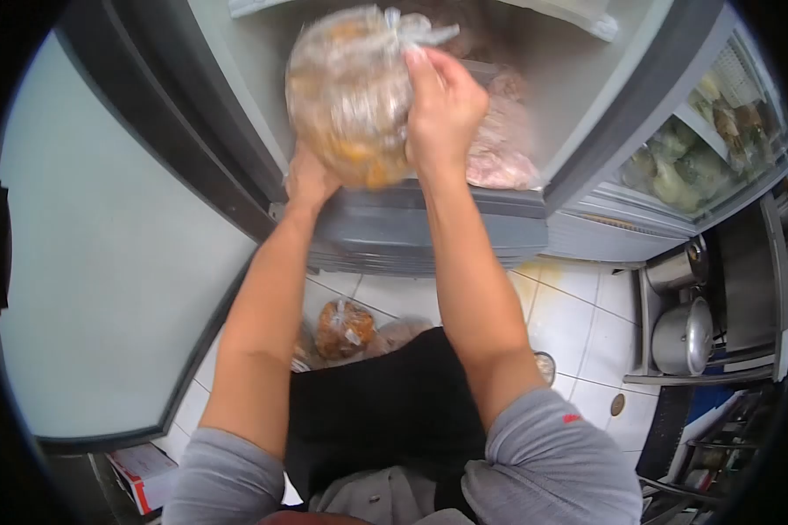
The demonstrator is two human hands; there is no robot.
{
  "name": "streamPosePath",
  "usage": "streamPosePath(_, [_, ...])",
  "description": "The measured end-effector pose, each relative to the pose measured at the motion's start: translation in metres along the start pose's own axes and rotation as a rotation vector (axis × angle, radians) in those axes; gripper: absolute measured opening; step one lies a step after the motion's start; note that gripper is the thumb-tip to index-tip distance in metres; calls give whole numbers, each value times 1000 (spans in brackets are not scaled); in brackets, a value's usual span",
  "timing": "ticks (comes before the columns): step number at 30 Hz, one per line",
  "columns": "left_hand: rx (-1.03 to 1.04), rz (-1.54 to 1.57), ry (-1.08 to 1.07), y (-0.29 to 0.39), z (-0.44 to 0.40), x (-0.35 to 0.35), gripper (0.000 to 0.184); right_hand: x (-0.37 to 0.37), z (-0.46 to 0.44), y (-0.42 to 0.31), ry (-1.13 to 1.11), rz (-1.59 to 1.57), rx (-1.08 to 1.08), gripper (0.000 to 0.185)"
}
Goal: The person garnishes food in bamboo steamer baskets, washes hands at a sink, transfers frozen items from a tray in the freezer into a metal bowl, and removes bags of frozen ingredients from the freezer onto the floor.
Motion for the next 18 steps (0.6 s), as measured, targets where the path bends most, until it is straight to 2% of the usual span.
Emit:
streamPosePath(1, [-3,16,-2,-7,1,4,66,-13,14,-3,-11,11,5,17])
streamPosePath(3, [184,-46,19,-27,5,11,72,-49,50,6,-31,184,-6,17])
streamPosePath(4, [443,-125,180,-27,20,13,67,-60,60,3,-43,181,0,17])
streamPosePath(5, [426,-121,186,-32,32,21,67,-73,69,0,-56,105,23,16])
streamPosePath(7, [580,-150,362,-54,52,43,53,-89,89,-19,-77,16,69,14])
streamPosePath(8, [538,130,313,-65,62,60,42,-94,99,-37,-206,298,32,12])
streamPosePath(9, [501,524,328,-66,75,83,44,-93,112,-51,-340,566,-2,12])
streamPosePath(10, [655,668,374,-95,70,121,41,-94,124,-60,-370,533,40,12])
streamPosePath(12, [264,1835,172,-81,126,159,55,-87,166,-70,-768,601,-55,9])
streamPosePath(13, [218,1827,245,-87,158,162,55,-82,190,-67,-806,550,-11,9])
streamPosePath(15, [91,2049,187,-92,202,169,61,-80,229,-59,-1004,428,-14,12])
streamPosePath(18, [38,1978,276,-139,254,174,65,-52,282,-40,-1107,283,136,9])
Point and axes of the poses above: each hand's wrist, its own z-axis away from the middle knuckle, its own x-axis out of the palm, y = z × x, the point moved 1 cm from there along -z, towards the middle knuckle, and after that the axes turned 15 degrees about -y, right-handed, at the moved point
